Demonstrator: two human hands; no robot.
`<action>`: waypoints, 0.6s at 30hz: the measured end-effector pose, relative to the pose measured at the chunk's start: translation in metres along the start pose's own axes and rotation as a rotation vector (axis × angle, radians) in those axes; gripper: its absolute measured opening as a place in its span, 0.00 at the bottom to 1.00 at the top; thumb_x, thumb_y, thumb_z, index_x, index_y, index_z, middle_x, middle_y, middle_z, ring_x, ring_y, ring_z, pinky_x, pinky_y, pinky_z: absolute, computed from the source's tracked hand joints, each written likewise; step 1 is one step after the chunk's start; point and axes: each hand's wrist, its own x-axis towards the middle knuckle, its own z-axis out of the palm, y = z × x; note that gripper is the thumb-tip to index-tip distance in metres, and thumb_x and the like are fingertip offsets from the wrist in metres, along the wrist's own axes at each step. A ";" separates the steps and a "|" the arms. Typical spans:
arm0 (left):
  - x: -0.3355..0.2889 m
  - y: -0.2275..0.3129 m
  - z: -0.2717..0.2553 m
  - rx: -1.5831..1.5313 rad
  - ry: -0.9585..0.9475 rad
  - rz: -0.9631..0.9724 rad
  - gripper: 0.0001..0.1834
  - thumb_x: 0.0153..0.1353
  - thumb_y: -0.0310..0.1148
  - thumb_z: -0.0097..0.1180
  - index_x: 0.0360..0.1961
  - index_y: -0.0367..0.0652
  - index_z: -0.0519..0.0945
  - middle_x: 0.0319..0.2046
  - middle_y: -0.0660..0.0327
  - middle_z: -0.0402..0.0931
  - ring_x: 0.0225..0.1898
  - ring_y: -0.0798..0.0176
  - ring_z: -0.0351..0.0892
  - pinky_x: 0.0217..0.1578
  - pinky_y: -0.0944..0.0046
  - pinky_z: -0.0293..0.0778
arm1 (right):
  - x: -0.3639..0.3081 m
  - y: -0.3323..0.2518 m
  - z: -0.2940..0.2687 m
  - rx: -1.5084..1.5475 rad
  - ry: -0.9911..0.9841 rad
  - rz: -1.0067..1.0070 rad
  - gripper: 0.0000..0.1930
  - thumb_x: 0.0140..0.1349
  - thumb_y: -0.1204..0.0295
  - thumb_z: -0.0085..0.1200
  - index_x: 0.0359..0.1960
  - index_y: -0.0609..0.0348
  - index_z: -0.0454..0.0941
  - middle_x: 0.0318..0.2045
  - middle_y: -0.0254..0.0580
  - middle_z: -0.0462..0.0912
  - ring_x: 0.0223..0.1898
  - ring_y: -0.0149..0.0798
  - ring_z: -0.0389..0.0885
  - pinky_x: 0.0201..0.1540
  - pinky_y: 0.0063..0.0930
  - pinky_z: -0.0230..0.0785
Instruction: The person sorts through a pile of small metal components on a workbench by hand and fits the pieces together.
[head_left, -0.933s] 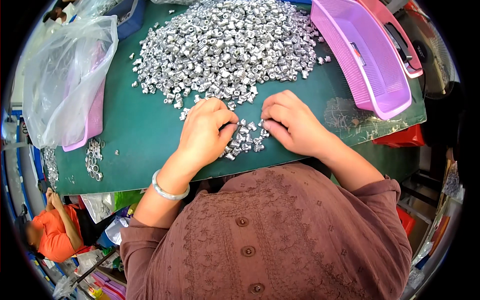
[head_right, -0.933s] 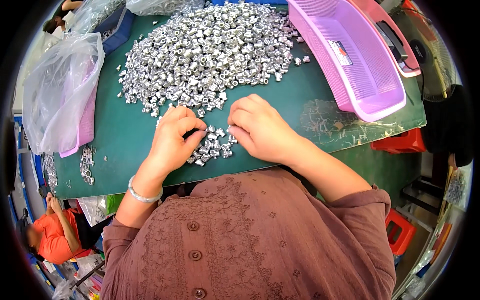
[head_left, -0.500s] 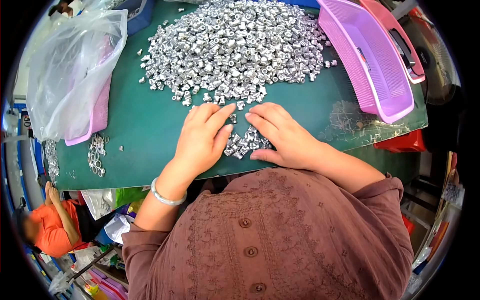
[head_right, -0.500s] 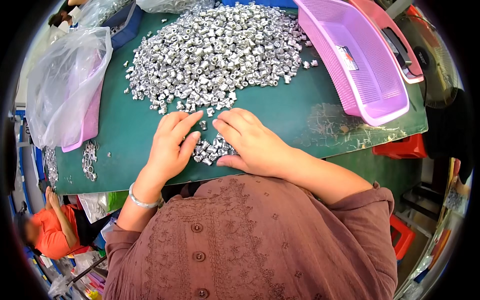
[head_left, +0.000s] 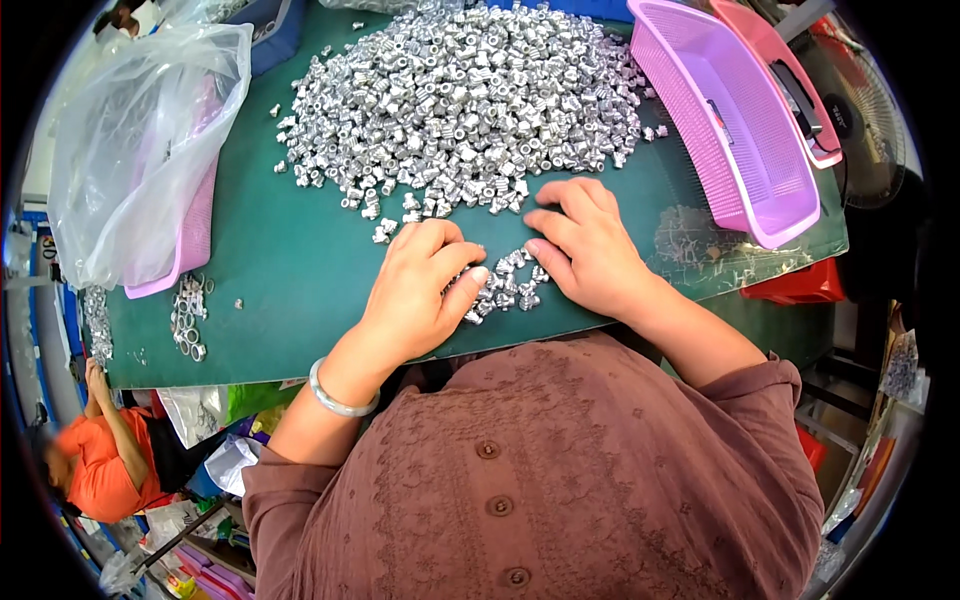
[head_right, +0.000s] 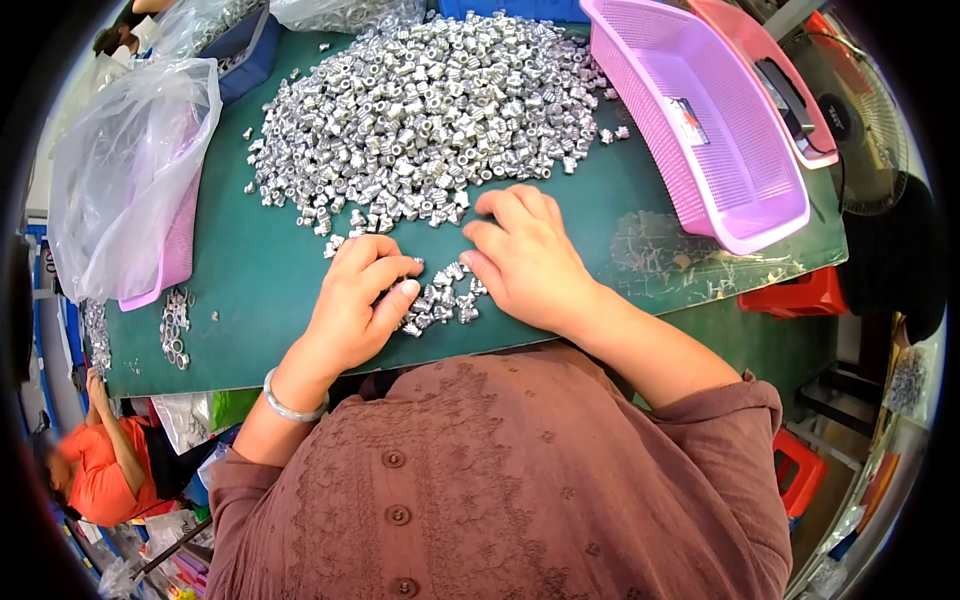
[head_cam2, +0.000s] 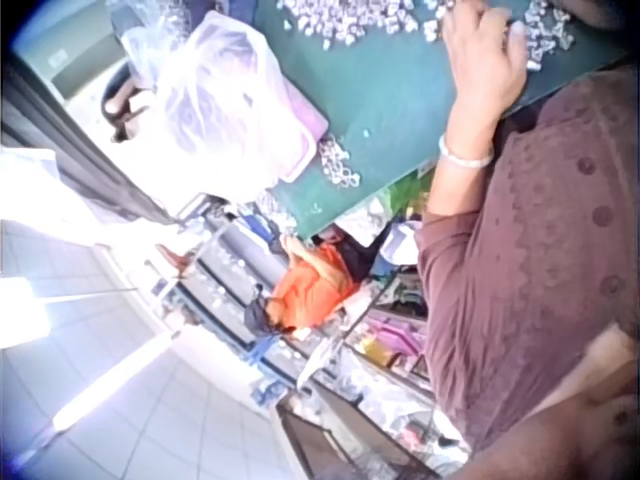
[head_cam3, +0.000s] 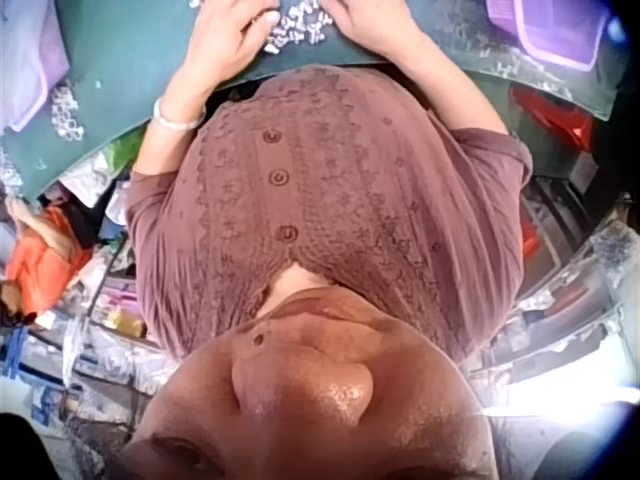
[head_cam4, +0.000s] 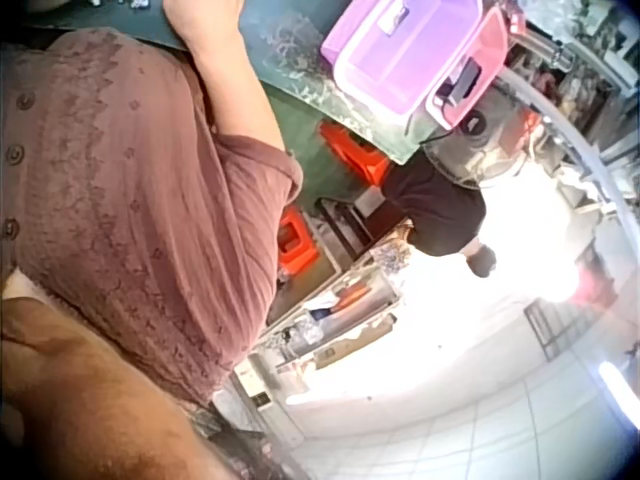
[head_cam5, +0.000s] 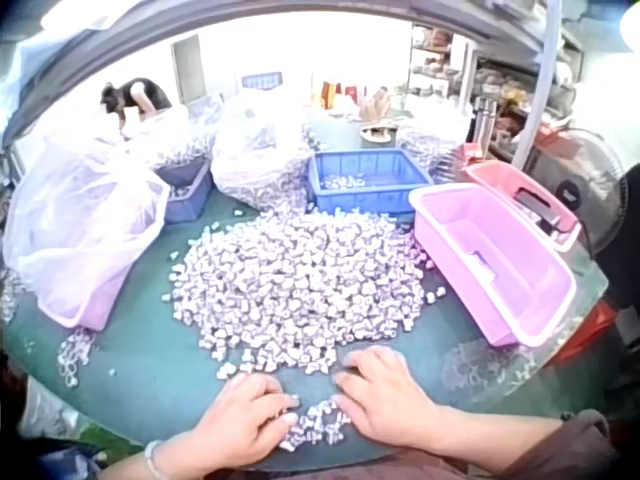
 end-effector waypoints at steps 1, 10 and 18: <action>0.000 0.000 -0.001 -0.026 0.008 0.016 0.08 0.54 0.30 0.60 0.36 0.41 0.80 0.32 0.57 0.71 0.35 0.52 0.70 0.39 0.56 0.68 | -0.001 0.001 0.001 0.033 -0.028 -0.022 0.14 0.52 0.72 0.60 0.41 0.60 0.78 0.43 0.43 0.73 0.48 0.48 0.68 0.52 0.42 0.61; 0.038 0.005 0.024 0.275 0.114 -0.199 0.07 0.50 0.33 0.65 0.28 0.43 0.81 0.25 0.60 0.75 0.30 0.55 0.76 0.31 0.58 0.72 | 0.018 0.010 0.011 0.026 0.090 0.001 0.09 0.52 0.77 0.57 0.36 0.56 0.79 0.33 0.38 0.74 0.40 0.44 0.71 0.45 0.37 0.62; 0.039 0.004 0.025 0.318 0.049 -0.229 0.06 0.51 0.34 0.63 0.27 0.44 0.81 0.24 0.60 0.76 0.29 0.54 0.77 0.30 0.57 0.72 | 0.017 0.013 0.003 0.178 -0.045 -0.057 0.04 0.52 0.74 0.58 0.30 0.55 0.78 0.30 0.36 0.73 0.39 0.43 0.72 0.44 0.37 0.62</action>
